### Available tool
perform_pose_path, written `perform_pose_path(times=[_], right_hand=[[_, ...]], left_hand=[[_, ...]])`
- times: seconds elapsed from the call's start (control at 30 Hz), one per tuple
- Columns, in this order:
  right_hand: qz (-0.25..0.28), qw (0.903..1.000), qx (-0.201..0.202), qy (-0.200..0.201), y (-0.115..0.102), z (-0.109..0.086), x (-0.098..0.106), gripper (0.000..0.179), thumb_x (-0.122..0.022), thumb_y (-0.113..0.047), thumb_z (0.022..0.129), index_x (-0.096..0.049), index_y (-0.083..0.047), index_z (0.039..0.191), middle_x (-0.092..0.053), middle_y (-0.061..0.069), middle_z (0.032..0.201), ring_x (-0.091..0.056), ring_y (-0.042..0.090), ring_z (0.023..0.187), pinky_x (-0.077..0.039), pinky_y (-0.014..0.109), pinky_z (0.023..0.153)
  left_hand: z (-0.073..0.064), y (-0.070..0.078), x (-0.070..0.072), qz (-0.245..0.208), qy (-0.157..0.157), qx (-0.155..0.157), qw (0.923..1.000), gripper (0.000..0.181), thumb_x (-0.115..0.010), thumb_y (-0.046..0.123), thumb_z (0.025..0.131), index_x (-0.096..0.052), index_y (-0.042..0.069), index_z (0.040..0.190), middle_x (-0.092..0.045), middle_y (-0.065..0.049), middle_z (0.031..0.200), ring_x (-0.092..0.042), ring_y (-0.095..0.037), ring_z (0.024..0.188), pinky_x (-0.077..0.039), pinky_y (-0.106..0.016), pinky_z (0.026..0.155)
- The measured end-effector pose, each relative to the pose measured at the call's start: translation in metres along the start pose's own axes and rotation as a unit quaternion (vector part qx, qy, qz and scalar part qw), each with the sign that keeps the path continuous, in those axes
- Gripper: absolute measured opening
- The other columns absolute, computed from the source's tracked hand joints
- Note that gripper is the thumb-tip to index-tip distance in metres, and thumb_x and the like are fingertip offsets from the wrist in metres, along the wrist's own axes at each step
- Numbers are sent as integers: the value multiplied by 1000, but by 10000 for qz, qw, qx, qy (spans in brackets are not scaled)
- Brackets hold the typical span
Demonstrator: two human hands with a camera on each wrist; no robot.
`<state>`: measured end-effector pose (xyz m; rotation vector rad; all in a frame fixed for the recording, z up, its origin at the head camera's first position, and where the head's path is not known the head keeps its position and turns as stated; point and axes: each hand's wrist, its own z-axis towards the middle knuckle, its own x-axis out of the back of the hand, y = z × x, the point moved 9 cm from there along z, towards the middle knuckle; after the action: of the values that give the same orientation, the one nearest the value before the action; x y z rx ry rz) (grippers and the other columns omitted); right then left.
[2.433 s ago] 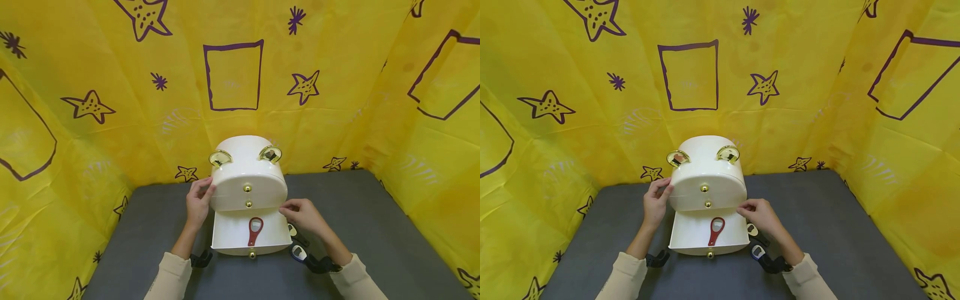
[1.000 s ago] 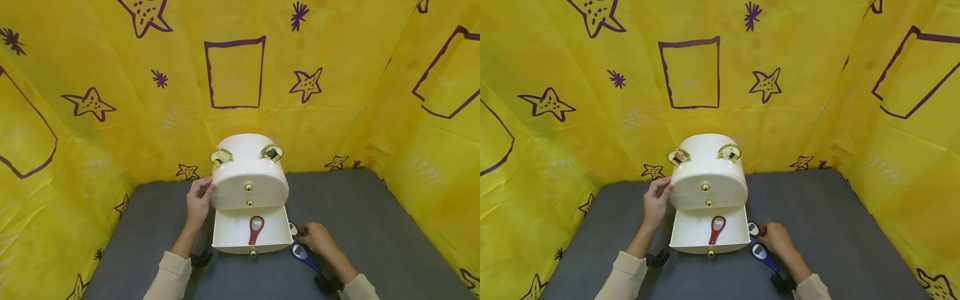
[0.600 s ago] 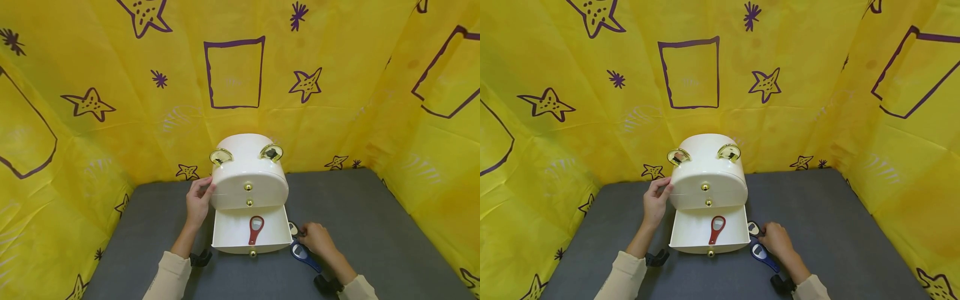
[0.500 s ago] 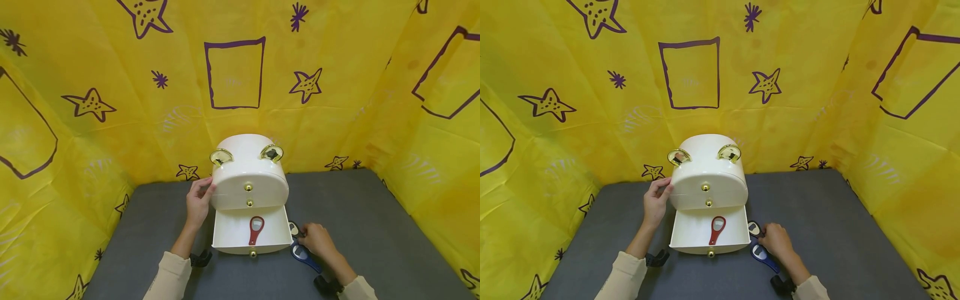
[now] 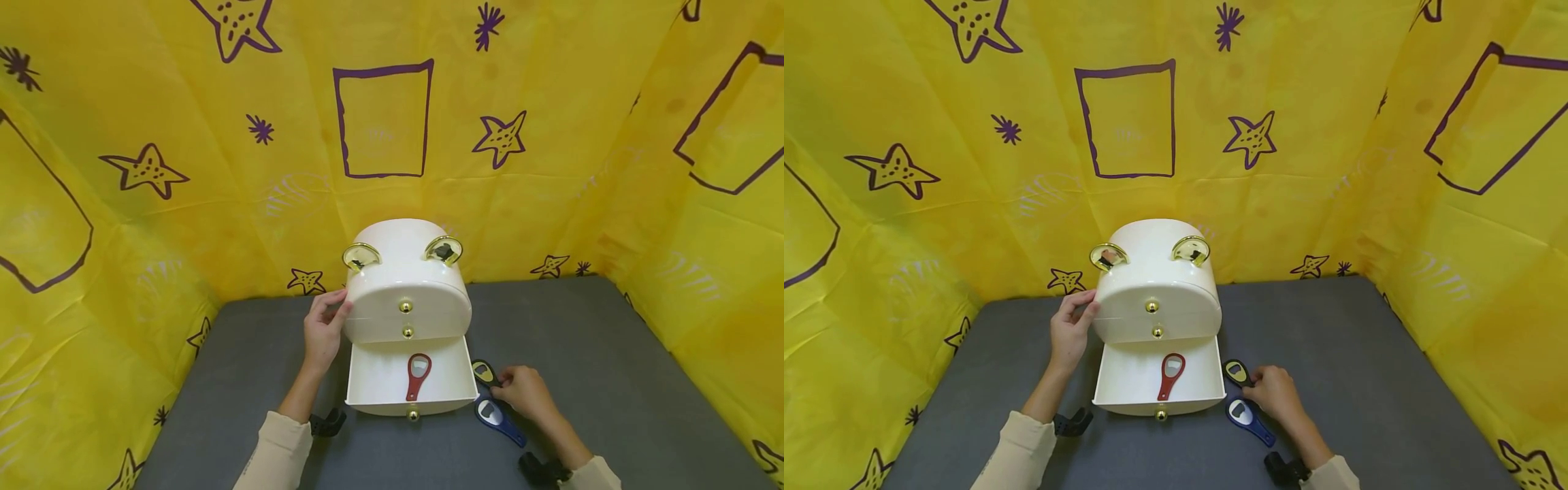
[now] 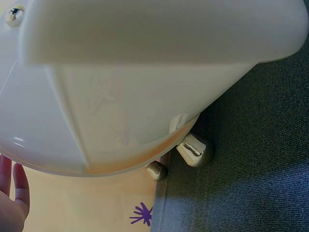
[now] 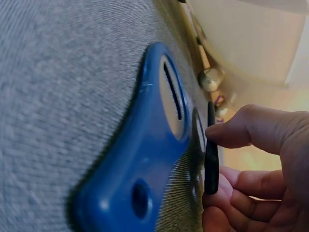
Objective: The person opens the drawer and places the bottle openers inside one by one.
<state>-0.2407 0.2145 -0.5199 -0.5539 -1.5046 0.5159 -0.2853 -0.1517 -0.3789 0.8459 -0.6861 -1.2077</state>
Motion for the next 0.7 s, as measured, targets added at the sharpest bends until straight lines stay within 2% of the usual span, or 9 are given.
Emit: perform_pose_path(times=[0.37, 0.7], right_hand=[[694, 9976, -28, 4, -5, -1, 14, 19, -80, -13, 72, -71, 1, 82, -69, 5, 71, -60, 9, 65, -47, 21, 56], [1704, 9848, -174, -279, -20, 1, 32, 23, -78, -11, 78, -70, 6, 92, -68, 7, 77, -59, 10, 66, -50, 21, 57]], left_hand=[[0, 0, 0, 27, -1, 68, 10000, 23, -67, -10, 84, -63, -17, 106, -58, -31, 110, -57, -1, 97, -50, -10, 75], [0, 0, 0, 11, 30, 104, 9999, 23, -67, -9, 84, -63, -17, 106, -58, -30, 110, -57, 1, 97, -50, -10, 75]])
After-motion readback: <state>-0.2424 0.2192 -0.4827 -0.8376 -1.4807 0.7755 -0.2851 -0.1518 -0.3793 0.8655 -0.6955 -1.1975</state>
